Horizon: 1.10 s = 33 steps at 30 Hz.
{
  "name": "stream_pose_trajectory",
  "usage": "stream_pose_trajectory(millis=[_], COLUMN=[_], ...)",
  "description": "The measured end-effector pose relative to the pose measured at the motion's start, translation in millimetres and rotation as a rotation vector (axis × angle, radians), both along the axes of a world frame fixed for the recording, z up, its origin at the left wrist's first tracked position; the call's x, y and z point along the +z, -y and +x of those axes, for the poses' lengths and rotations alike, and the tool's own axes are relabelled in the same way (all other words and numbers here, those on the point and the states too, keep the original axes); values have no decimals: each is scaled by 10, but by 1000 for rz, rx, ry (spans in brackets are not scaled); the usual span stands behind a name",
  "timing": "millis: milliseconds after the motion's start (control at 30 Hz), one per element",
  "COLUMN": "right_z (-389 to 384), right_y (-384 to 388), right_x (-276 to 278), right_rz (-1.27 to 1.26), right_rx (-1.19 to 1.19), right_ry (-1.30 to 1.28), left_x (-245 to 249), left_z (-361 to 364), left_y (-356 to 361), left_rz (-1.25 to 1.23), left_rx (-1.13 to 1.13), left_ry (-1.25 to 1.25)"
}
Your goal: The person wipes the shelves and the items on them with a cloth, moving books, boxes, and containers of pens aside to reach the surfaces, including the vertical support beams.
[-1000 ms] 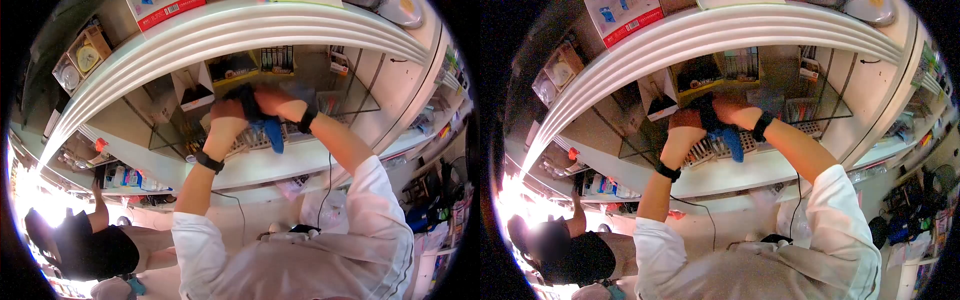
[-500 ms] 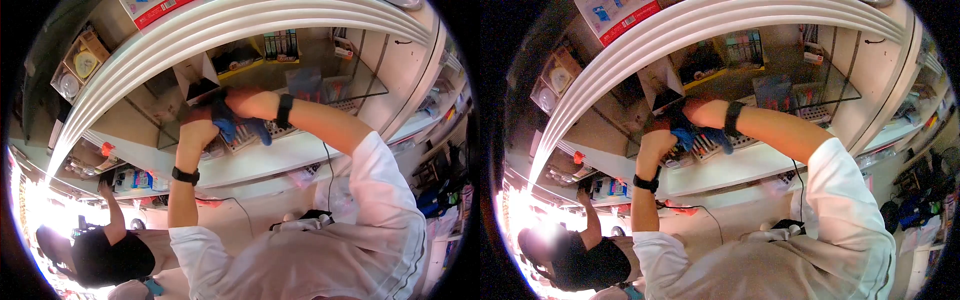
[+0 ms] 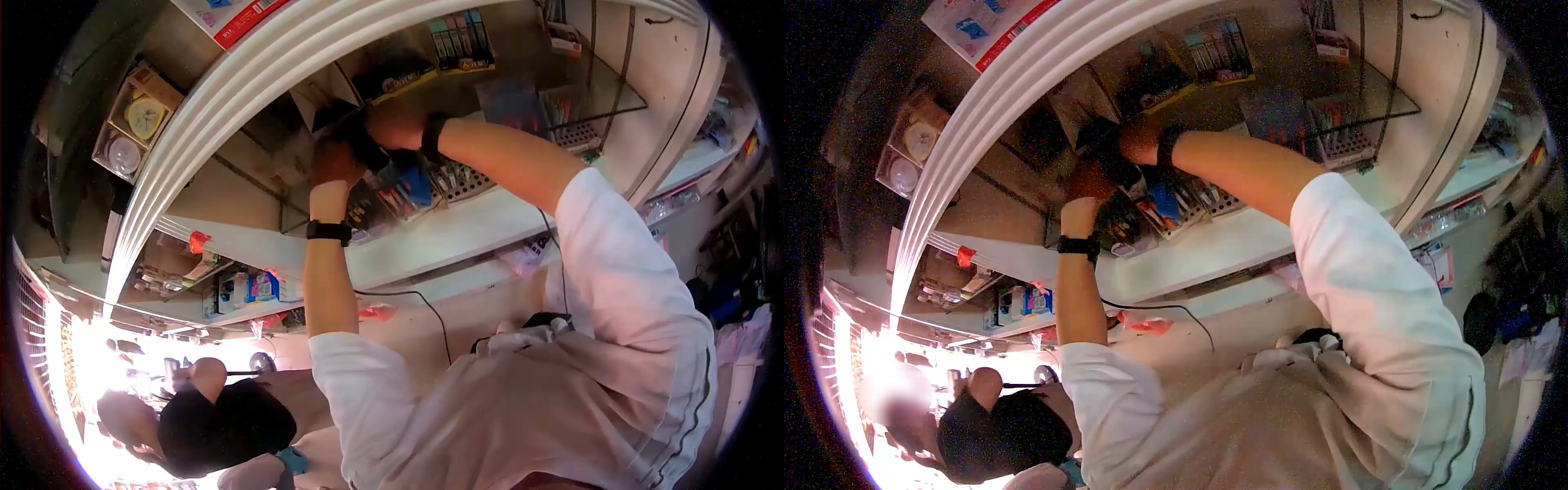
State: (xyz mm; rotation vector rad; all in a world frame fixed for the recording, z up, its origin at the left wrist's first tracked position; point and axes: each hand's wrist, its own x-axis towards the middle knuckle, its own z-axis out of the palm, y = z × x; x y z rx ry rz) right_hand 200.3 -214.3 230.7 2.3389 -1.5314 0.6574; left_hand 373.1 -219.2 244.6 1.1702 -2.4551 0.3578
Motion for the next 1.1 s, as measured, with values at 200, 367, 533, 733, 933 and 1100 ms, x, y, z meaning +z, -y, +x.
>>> stream_pose_trajectory(millis=[200,367,533,733,933,1100], right_z=[-203,-421,-793,-1532,-1165,-985], right_y=[-284,-1122,-901,-660,-1428,-1458], right_x=[-422,29,18,-451,149,333], right_rz=[-64,160,246,-144,250,270], right_rx=[229,57,-105,-76,-233,-142], right_ry=[14,-101,42,-77,-321,-230], left_x=[160,186,115,92,-22,138], left_z=[-75,-319,-723,-1281,-1086,-852], left_y=[-714,-1080,-746,-524,-1019,-1123], left_rz=[217,132,167,199,97,178], left_rx=[118,24,-5,-74,-213,-197], left_ry=[217,270,188,207,98,222])
